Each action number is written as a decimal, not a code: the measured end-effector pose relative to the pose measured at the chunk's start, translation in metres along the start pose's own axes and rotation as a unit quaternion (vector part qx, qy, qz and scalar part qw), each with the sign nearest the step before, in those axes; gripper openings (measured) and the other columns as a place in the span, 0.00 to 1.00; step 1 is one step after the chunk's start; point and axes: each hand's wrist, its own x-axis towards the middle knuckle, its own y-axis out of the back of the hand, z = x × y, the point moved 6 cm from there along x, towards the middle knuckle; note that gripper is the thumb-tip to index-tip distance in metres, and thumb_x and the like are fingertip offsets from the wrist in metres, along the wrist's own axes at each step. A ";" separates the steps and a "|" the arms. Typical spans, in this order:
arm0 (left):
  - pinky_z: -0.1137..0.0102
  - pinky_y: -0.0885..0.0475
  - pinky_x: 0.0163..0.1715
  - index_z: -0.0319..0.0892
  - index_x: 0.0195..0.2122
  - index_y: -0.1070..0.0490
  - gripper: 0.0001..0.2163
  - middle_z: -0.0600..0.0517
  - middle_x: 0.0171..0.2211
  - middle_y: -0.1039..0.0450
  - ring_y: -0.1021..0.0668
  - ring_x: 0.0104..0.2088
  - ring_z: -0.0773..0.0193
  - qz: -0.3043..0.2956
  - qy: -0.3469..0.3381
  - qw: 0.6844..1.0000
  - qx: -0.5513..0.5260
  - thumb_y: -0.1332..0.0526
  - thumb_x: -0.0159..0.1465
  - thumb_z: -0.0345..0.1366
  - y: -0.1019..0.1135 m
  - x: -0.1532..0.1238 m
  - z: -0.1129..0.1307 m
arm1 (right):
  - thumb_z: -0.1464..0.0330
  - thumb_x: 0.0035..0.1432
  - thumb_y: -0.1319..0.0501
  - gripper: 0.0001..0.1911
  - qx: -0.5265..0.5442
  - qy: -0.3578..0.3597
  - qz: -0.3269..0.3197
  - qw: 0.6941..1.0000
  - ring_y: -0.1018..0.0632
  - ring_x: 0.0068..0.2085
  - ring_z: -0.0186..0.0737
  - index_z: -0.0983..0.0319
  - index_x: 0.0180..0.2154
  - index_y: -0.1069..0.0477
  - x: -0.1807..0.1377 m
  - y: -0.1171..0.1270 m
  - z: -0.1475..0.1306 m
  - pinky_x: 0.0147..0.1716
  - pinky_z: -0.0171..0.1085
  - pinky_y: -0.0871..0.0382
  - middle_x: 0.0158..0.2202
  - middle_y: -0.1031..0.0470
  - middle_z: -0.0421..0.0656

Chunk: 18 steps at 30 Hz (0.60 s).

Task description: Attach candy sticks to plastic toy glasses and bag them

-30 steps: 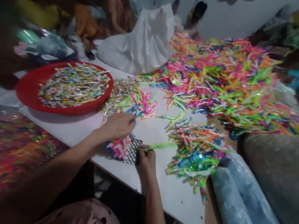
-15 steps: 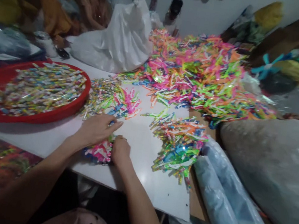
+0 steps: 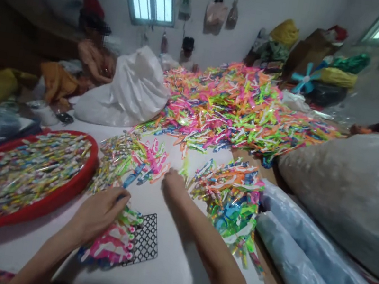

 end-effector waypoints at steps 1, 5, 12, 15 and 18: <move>0.61 0.32 0.46 0.41 0.42 0.29 0.16 0.46 0.42 0.23 0.23 0.44 0.54 0.003 -0.002 1.000 -0.001 0.55 0.67 0.37 -0.001 0.001 0.000 | 0.74 0.61 0.47 0.10 -0.002 0.027 -0.018 0.999 0.27 0.45 0.44 0.66 0.39 0.27 -0.017 -0.009 -0.006 0.41 0.37 0.34 0.45 0.28 0.52; 0.60 0.34 0.52 0.38 0.51 0.31 0.19 0.45 0.51 0.26 0.25 0.50 0.54 0.052 -0.014 0.998 -0.023 0.55 0.66 0.35 0.000 -0.001 0.000 | 0.74 0.63 0.49 0.13 -0.002 0.097 -0.037 0.995 0.27 0.47 0.40 0.60 0.44 0.29 -0.089 -0.026 -0.012 0.40 0.34 0.35 0.50 0.30 0.47; 0.61 0.33 0.53 0.40 0.51 0.30 0.19 0.47 0.51 0.26 0.25 0.51 0.55 0.051 -0.011 0.998 -0.024 0.55 0.66 0.33 0.002 -0.004 0.001 | 0.70 0.58 0.45 0.09 0.118 -0.093 -0.028 0.988 0.26 0.32 0.40 0.63 0.41 0.31 -0.102 -0.029 0.000 0.30 0.35 0.39 0.32 0.27 0.45; 0.60 0.32 0.51 0.40 0.49 0.28 0.18 0.47 0.49 0.25 0.24 0.49 0.54 0.061 -0.012 0.998 -0.023 0.54 0.66 0.34 0.002 -0.004 0.001 | 0.63 0.56 0.43 0.14 0.387 -0.116 0.004 0.915 0.32 0.23 0.34 0.64 0.42 0.32 -0.097 -0.026 0.003 0.23 0.33 0.41 0.24 0.31 0.38; 0.59 0.30 0.47 0.41 0.47 0.27 0.17 0.47 0.47 0.24 0.23 0.47 0.53 0.078 -0.018 0.997 -0.024 0.54 0.66 0.36 0.000 -0.003 0.000 | 0.54 0.51 0.40 0.24 0.569 -0.134 0.080 0.807 0.37 0.19 0.31 0.64 0.44 0.33 -0.109 -0.024 0.009 0.19 0.32 0.44 0.23 0.32 0.35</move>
